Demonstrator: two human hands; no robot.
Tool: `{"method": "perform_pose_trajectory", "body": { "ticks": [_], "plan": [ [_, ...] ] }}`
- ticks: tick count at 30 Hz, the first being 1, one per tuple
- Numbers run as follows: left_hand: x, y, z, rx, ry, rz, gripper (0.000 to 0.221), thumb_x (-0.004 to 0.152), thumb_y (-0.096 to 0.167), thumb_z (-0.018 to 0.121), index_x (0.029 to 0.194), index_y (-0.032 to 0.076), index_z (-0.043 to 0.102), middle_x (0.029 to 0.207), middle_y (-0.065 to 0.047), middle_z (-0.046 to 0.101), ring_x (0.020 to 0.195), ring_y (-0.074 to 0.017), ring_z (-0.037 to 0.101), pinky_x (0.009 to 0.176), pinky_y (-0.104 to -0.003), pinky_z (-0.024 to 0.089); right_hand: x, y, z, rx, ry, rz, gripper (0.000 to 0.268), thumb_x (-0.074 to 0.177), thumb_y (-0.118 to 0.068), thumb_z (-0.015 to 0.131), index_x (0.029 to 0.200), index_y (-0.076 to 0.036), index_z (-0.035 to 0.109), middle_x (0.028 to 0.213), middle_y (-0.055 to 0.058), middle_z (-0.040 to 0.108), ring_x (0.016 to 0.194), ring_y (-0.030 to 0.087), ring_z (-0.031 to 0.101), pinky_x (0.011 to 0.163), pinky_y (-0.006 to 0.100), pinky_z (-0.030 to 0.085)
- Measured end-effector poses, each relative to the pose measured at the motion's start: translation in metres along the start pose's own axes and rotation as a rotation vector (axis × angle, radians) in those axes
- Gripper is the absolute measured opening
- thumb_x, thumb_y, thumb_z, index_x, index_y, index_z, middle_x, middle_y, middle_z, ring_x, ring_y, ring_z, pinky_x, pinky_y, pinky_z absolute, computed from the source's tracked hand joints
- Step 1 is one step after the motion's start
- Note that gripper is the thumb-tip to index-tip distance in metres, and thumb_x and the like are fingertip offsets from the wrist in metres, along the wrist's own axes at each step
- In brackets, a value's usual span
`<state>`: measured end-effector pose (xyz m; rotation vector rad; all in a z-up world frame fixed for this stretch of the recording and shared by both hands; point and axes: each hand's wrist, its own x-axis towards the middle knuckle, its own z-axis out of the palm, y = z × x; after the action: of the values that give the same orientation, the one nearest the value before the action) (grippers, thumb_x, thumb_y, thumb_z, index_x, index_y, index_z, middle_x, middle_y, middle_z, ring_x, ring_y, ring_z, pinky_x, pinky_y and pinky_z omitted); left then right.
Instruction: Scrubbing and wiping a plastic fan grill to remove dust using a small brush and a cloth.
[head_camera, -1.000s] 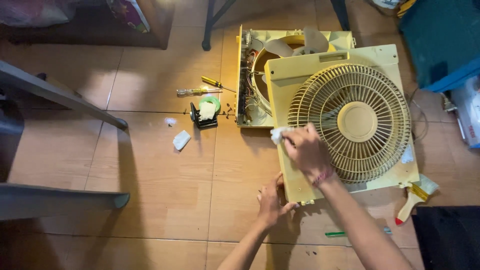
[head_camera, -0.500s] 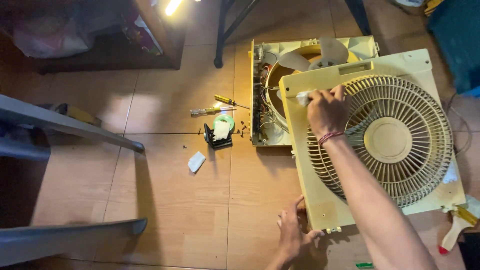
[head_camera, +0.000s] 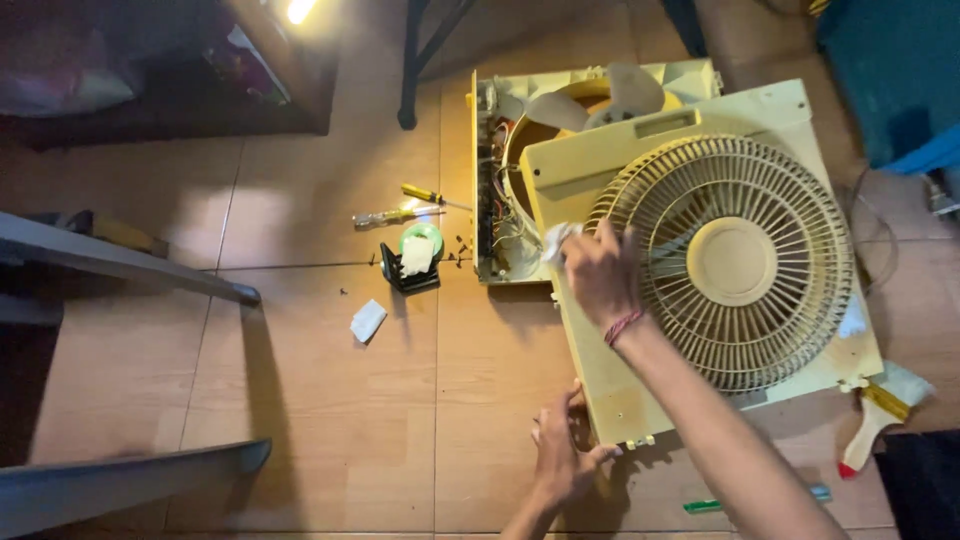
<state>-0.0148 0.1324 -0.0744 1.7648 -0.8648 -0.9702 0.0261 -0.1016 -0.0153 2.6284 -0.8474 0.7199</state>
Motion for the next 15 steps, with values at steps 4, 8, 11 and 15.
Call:
{"method": "perform_pose_trajectory", "body": {
  "ticks": [4, 8, 11, 15],
  "plan": [
    [0.008, -0.032, 0.01, -0.071, 0.042, 0.204, 0.099, 0.06, 0.031, 0.093, 0.144, 0.008, 0.045, 0.106, -0.014, 0.069, 0.081, -0.0204, 0.063, 0.065, -0.034, 0.056, -0.049, -0.014, -0.001, -0.011, -0.002, -0.052, 0.01, 0.097, -0.011, 0.072, 0.089, -0.013, 0.079, 0.066, 0.005, 0.073, 0.073, 0.017, 0.044, 0.074, 0.029, 0.036],
    [0.009, -0.034, 0.015, -0.008, 0.039, 0.228, 0.098, 0.062, 0.039, 0.089, 0.143, 0.004, 0.046, 0.105, -0.012, 0.07, 0.08, -0.0207, 0.065, 0.068, -0.034, 0.056, -0.1, -0.017, -0.035, 0.052, -0.051, -0.098, 0.019, 0.083, -0.008, 0.071, 0.102, -0.01, 0.075, 0.095, 0.004, 0.076, 0.091, 0.022, 0.06, 0.08, 0.04, 0.048],
    [0.004, -0.024, 0.011, -0.05, 0.011, 0.143, 0.091, 0.059, 0.016, 0.088, 0.14, 0.007, 0.047, 0.095, -0.008, 0.072, 0.072, -0.0185, 0.067, 0.062, -0.031, 0.056, -0.135, -0.019, -0.058, 0.149, -0.078, -0.129, 0.024, 0.08, -0.009, 0.068, 0.104, -0.006, 0.073, 0.101, 0.005, 0.073, 0.093, 0.024, 0.059, 0.082, 0.042, 0.046],
    [0.006, -0.046, 0.021, 0.102, 0.049, 0.012, 0.054, 0.068, 0.026, 0.092, 0.103, 0.005, 0.058, 0.084, -0.007, 0.062, 0.067, -0.0179, 0.064, 0.06, -0.033, 0.056, -0.154, -0.017, -0.078, 0.147, -0.111, -0.166, 0.008, 0.085, -0.014, 0.075, 0.093, -0.013, 0.076, 0.089, 0.002, 0.075, 0.08, 0.017, 0.053, 0.077, 0.036, 0.043]
  ]
}}
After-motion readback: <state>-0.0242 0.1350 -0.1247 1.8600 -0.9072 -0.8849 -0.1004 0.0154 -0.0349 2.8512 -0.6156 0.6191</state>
